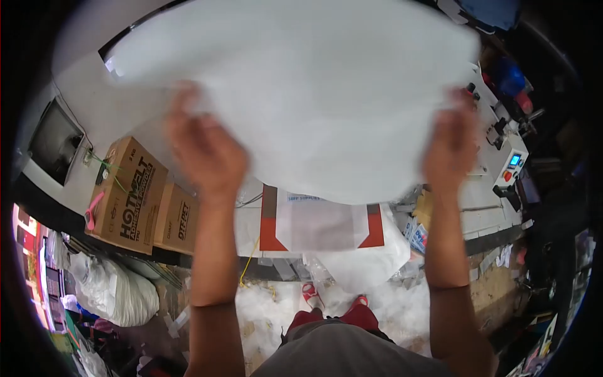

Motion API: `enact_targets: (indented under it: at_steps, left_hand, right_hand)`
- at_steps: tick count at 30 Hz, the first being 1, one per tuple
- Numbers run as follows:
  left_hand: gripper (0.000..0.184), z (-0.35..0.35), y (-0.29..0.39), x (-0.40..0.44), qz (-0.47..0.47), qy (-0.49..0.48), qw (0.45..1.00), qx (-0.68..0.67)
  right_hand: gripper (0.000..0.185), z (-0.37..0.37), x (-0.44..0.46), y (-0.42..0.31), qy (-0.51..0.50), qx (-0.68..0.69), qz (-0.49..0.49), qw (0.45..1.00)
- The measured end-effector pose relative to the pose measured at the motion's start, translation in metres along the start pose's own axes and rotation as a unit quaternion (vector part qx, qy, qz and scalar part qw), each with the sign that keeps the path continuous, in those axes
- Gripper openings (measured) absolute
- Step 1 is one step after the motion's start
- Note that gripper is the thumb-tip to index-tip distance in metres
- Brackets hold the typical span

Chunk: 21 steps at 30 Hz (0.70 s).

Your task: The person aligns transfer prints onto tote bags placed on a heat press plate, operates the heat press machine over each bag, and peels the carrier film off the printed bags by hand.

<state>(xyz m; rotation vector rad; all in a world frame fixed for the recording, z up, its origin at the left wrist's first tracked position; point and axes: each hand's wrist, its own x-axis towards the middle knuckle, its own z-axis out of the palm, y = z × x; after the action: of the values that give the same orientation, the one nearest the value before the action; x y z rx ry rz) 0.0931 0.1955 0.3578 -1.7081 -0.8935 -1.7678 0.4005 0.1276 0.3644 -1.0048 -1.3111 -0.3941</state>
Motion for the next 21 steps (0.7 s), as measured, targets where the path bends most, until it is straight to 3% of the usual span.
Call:
enact_targets:
  at_steps: [1,2,3,4,5,6,8,11,13,16,21]
  left_hand:
    - [0.039,0.025,-0.026,-0.04,-0.035,-0.097,0.992,-0.075]
    - [0.039,0.039,-0.037,-0.091,-0.125,-0.267,0.955,0.003]
    - [0.04,0.052,-0.051,-0.159,-0.188,-0.43,0.882,0.039]
    - [0.042,0.058,-0.07,-0.236,-0.247,-0.557,0.793,0.028]
    - [0.043,0.051,-0.085,-0.307,-0.248,-0.607,0.755,0.013]
    - [0.043,0.03,-0.069,-0.316,-0.289,-0.61,0.737,0.023]
    - [0.042,0.017,-0.053,-0.308,-0.335,-0.614,0.714,0.035]
    - [0.04,0.007,-0.048,-0.312,-0.362,-0.596,0.716,0.025]
    - [0.041,0.009,-0.049,-0.318,-0.32,-0.532,0.784,0.01]
    - [0.042,0.009,-0.047,-0.323,-0.274,-0.485,0.831,0.015]
    - [0.043,0.008,-0.044,-0.321,-0.282,-0.502,0.817,0.024]
  right_hand:
    - [0.024,0.031,-0.028,0.04,-0.041,0.055,-0.05,0.996]
    - [0.023,0.042,-0.073,0.066,-0.192,-0.062,0.127,0.971]
    - [0.026,0.061,-0.137,0.118,-0.279,-0.116,0.163,0.939]
    - [0.029,0.062,-0.178,0.13,-0.446,-0.175,0.327,0.815]
    - [0.028,0.054,-0.236,0.152,-0.45,-0.128,0.369,0.803]
    - [0.027,0.046,-0.29,0.175,-0.414,-0.15,0.249,0.863]
    - [0.028,0.032,-0.288,0.142,-0.389,-0.143,0.297,0.86]
    - [0.027,0.028,-0.286,0.135,-0.376,-0.163,0.282,0.868]
    - [0.025,0.027,-0.292,0.141,-0.37,-0.163,0.243,0.882]
    - [0.023,0.025,-0.295,0.145,-0.357,-0.157,0.191,0.901]
    - [0.022,0.021,-0.286,0.136,-0.375,-0.159,0.221,0.886]
